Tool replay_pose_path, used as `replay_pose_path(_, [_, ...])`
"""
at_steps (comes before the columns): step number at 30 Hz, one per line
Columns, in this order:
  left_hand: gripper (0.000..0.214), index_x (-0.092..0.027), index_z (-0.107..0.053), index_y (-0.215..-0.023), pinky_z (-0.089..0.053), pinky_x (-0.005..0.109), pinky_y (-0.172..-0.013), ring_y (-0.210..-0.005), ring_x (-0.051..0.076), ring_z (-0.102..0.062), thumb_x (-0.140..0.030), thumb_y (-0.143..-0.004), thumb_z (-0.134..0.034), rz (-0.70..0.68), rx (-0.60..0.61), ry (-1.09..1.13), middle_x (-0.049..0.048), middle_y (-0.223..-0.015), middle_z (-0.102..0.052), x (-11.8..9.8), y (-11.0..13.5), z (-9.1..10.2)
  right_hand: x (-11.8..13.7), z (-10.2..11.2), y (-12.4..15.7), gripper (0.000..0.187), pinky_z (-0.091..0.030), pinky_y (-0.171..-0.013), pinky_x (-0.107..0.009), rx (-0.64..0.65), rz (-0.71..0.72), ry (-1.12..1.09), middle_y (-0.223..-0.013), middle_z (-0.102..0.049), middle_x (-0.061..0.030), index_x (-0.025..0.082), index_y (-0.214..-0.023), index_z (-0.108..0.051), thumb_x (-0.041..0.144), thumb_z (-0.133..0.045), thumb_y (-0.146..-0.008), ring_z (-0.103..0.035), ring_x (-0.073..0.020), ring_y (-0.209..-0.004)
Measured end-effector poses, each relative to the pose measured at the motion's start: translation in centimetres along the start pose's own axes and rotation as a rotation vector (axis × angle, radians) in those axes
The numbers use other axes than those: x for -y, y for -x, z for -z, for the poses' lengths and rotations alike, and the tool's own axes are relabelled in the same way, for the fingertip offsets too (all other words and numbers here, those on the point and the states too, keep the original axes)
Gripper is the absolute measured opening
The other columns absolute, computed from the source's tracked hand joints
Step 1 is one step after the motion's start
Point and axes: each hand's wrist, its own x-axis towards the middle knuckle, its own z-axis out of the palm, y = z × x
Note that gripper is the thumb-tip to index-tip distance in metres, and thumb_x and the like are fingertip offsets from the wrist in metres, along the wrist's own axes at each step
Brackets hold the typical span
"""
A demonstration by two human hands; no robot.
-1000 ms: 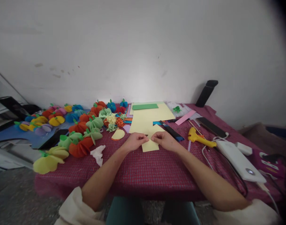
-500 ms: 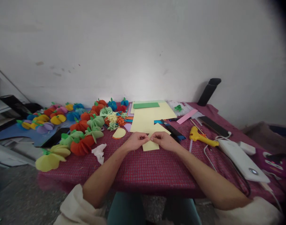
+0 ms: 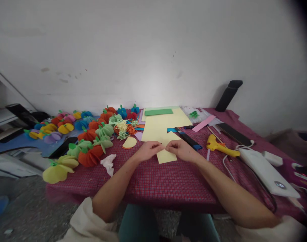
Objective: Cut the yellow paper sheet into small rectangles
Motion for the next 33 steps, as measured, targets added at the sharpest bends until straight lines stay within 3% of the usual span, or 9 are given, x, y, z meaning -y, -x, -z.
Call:
replay_pose_path(2, [0.034, -0.013, -0.064, -0.077, -0.035, 0.019, -0.054, -0.060, 0.011, -0.047, -0.042, -0.076, -0.047, 0.012, 0.073, -0.024, -0.0006, -0.066, -0.058, 0.2, 0.0, -0.7, 0.2, -0.8, 0.0, 0.028, -0.026, -0.045, -0.021, 0.017, 0.011, 0.036, -0.056, -0.049, 0.0015, 0.014, -0.069, -0.061, 0.039, -0.048, -0.073, -0.037, -0.0083, -0.050])
replay_pose_path(7, [0.032, -0.012, -0.064, -0.072, -0.033, 0.019, -0.052, -0.057, 0.009, -0.045, -0.040, -0.075, -0.050, 0.029, 0.111, -0.017, -0.0014, -0.063, -0.056, 0.5, 0.1, -0.8, 0.2, -1.0, 0.1, 0.026, -0.026, -0.045, -0.021, 0.067, -0.011, 0.006, -0.054, -0.046, 0.0023, 0.013, -0.069, -0.060, 0.035, -0.048, -0.074, -0.036, -0.0080, -0.049])
replay_pose_path(13, [0.030, -0.011, -0.065, -0.074, -0.035, 0.020, -0.053, -0.058, 0.010, -0.048, -0.038, -0.073, -0.052, 0.054, 0.079, 0.040, 0.0006, -0.065, -0.060, 0.5, 0.3, -0.1, 0.3, 1.1, 0.1, 0.021, -0.035, -0.053, -0.023, 0.062, -0.057, -0.059, -0.058, -0.054, -0.0002, 0.013, -0.065, -0.059, 0.033, -0.052, -0.070, -0.046, -0.0103, -0.053])
replay_pose_path(17, [0.031, -0.011, -0.065, -0.072, -0.034, 0.019, -0.052, -0.055, 0.009, -0.046, -0.039, -0.074, -0.051, 0.049, 0.045, 0.031, -0.0001, -0.061, -0.058, 0.7, 0.6, 0.7, -0.1, 2.5, -0.1, 0.023, -0.039, -0.057, -0.024, -0.009, -0.129, -0.146, -0.064, -0.059, -0.0024, 0.014, -0.068, -0.059, 0.036, -0.054, -0.069, -0.050, -0.0113, -0.057])
replay_pose_path(22, [0.031, -0.011, -0.064, -0.072, -0.035, 0.020, -0.054, -0.057, 0.009, -0.046, -0.038, -0.075, -0.050, 0.001, 0.050, 0.040, -0.0003, -0.062, -0.057, 0.7, 0.5, 0.4, 0.6, 0.4, -0.2, 0.030, -0.036, -0.054, -0.023, 0.031, -0.016, -0.121, -0.068, -0.057, -0.0018, 0.014, -0.079, -0.061, 0.041, -0.050, -0.073, -0.047, -0.0103, -0.058])
replay_pose_path(27, [0.029, -0.011, -0.064, -0.072, -0.034, 0.019, -0.054, -0.056, 0.008, -0.044, -0.036, -0.075, -0.050, -0.034, 0.086, 0.041, -0.0015, -0.061, -0.055, 0.5, 0.4, -0.1, 0.8, -1.6, -0.3, 0.027, -0.027, -0.047, -0.022, 0.056, 0.015, -0.061, -0.058, -0.051, 0.0011, 0.015, -0.074, -0.061, 0.039, -0.049, -0.074, -0.038, -0.0083, -0.050])
replay_pose_path(33, [0.029, -0.012, -0.062, -0.066, -0.034, 0.019, -0.052, -0.053, 0.009, -0.046, -0.036, -0.075, -0.049, 0.026, 0.046, -0.023, -0.0009, -0.057, -0.057, 0.2, 0.7, 2.1, 0.0, 0.9, -0.2, 0.027, -0.027, -0.046, -0.022, -0.010, -0.074, -0.120, -0.055, -0.047, 0.0017, 0.013, -0.069, -0.059, 0.038, -0.052, -0.071, -0.037, -0.0079, -0.049])
